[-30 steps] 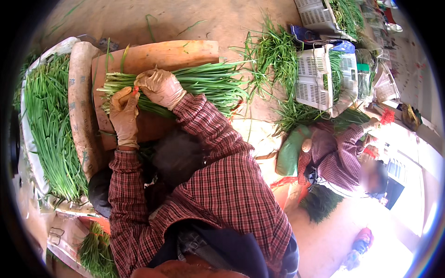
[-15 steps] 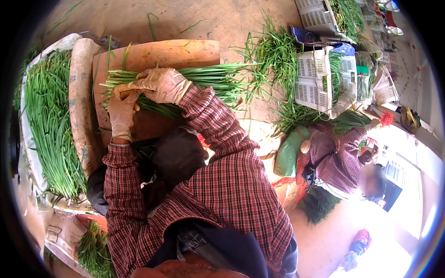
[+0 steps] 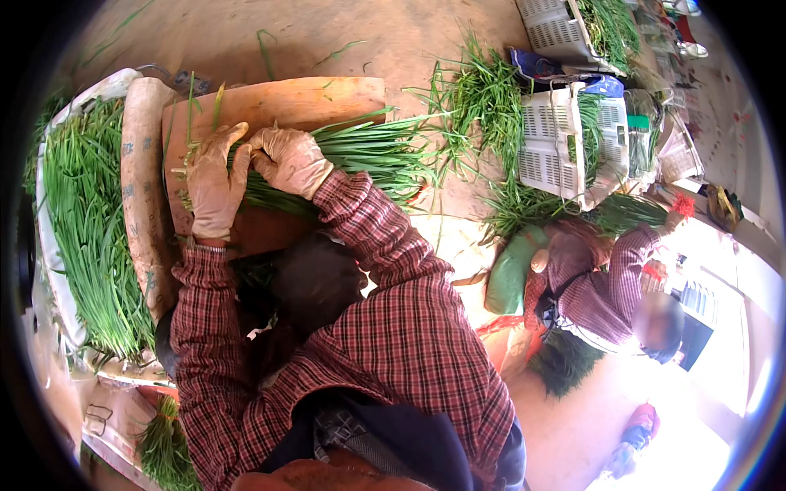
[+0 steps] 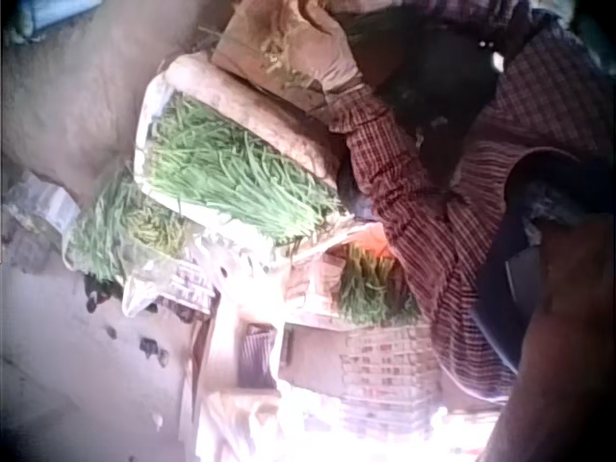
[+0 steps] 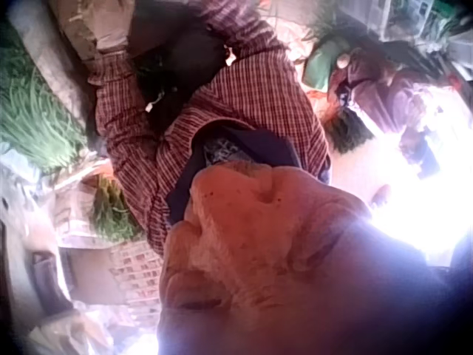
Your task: The person sorts, bundles, and secures green produce with elastic bands while sitting on the floor and placing the finished bundles into crates.
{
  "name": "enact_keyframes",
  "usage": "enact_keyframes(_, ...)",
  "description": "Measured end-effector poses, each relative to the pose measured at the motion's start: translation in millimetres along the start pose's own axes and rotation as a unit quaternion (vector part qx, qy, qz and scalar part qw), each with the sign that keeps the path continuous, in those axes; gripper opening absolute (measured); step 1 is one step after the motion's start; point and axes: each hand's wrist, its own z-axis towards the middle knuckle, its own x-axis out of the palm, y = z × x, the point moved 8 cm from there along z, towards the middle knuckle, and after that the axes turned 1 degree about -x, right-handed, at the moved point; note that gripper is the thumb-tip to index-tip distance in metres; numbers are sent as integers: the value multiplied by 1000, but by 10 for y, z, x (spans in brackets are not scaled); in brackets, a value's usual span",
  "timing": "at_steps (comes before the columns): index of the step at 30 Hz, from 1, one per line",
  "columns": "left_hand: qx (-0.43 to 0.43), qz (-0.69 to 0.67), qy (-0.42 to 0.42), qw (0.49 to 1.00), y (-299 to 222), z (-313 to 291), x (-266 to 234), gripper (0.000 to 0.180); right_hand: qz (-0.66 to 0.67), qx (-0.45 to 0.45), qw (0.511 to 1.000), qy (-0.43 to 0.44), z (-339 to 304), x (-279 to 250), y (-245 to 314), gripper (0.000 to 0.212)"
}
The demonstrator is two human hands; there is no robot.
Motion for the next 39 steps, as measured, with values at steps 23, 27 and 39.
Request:
enact_keyframes(23, -3, 238, 172, 956, -390, -228, -171, 68, 97, 89, 991, -24, -595, -85, 277, 5)
enact_keyframes(27, 1, 296, 307, 904, -191, -215, 236, 91, 117, 101, 988, -8, -727, -22, 210, 5)
enact_keyframes(39, -139, -69, 250, 956, 489, -711, 863, 56, 78, 14, 996, 52, -196, 28, 735, 11)
